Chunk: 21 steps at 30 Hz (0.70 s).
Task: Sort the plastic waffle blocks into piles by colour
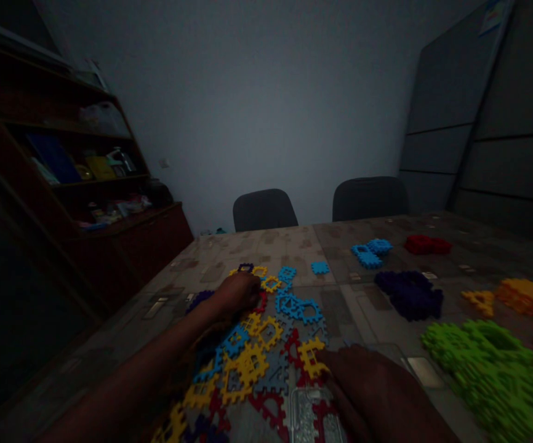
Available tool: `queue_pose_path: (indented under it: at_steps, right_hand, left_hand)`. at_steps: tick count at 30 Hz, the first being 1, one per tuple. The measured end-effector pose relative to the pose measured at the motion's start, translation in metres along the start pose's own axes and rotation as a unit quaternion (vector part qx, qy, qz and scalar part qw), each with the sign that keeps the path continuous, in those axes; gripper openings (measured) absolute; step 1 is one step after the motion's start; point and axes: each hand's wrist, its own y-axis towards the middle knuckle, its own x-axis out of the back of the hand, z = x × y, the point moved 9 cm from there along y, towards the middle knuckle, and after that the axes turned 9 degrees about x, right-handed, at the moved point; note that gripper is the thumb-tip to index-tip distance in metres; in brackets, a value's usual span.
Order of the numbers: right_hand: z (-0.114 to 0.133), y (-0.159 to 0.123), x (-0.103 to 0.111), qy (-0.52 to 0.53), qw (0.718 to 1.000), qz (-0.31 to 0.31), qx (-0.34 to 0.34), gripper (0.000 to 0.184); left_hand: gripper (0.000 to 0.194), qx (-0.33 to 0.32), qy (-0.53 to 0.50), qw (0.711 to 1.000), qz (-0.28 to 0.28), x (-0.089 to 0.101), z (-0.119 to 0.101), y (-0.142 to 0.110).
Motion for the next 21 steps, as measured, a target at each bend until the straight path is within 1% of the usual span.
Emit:
queue_pose_path:
  at_steps: [2, 4, 5, 6, 7, 9, 10, 13, 15, 18, 20, 21]
  right_hand:
    - [-0.007, 0.0, 0.016, -0.019, 0.998, -0.062, -0.004, 0.034]
    - [-0.014, -0.002, 0.027, -0.041, 0.992, -0.119, -0.011, 0.033]
    - [-0.016, -0.004, 0.029, -0.048, 0.989, -0.137, -0.015, 0.033]
    - [-0.017, -0.005, 0.028, -0.05, 0.988, -0.144, -0.019, 0.033]
    - [-0.018, -0.006, 0.026, -0.047, 0.988, -0.143, -0.023, 0.033]
    - [-0.018, -0.006, 0.021, -0.026, 0.991, -0.13, -0.033, 0.033]
    - [-0.019, -0.006, 0.017, -0.007, 0.992, -0.118, -0.042, 0.034]
    - [-0.023, -0.005, 0.005, 0.074, 0.991, -0.083, -0.077, 0.037]
    - [-0.024, -0.003, -0.006, 0.15, 0.983, -0.048, -0.095, 0.037]
    - [-0.02, 0.004, -0.022, 0.26, 0.959, 0.006, -0.116, 0.03]
    - [-0.017, 0.007, -0.025, 0.293, 0.948, 0.015, -0.127, 0.026]
    - [-0.017, 0.009, -0.024, 0.299, 0.945, 0.017, -0.131, 0.024]
  left_hand:
    - [0.019, 0.0, -0.041, 0.999, -0.014, 0.009, 0.005, -0.007]
    - [0.014, -0.003, -0.1, 0.994, -0.036, 0.02, 0.006, -0.017]
    - [0.01, -0.005, -0.137, 0.989, -0.049, 0.025, 0.005, -0.023]
    - [0.005, -0.007, -0.177, 0.982, -0.06, 0.029, 0.001, -0.029]
    - [0.003, -0.009, -0.221, 0.973, -0.066, 0.031, -0.005, -0.037]
    - [0.01, -0.018, -0.315, 0.947, -0.059, 0.029, -0.022, -0.055]
    - [0.009, -0.026, -0.363, 0.931, -0.042, 0.025, -0.033, -0.065]
    - [0.008, -0.041, -0.489, 0.871, 0.028, 0.005, -0.068, -0.092]
    - [0.013, -0.043, -0.552, 0.83, 0.068, -0.009, -0.085, -0.106]
    - [0.015, -0.038, -0.611, 0.784, 0.102, -0.021, -0.1, -0.118]
    - [0.016, -0.036, -0.629, 0.768, 0.116, -0.022, -0.104, -0.123]
    - [0.017, -0.036, -0.632, 0.765, 0.122, -0.021, -0.106, -0.126]
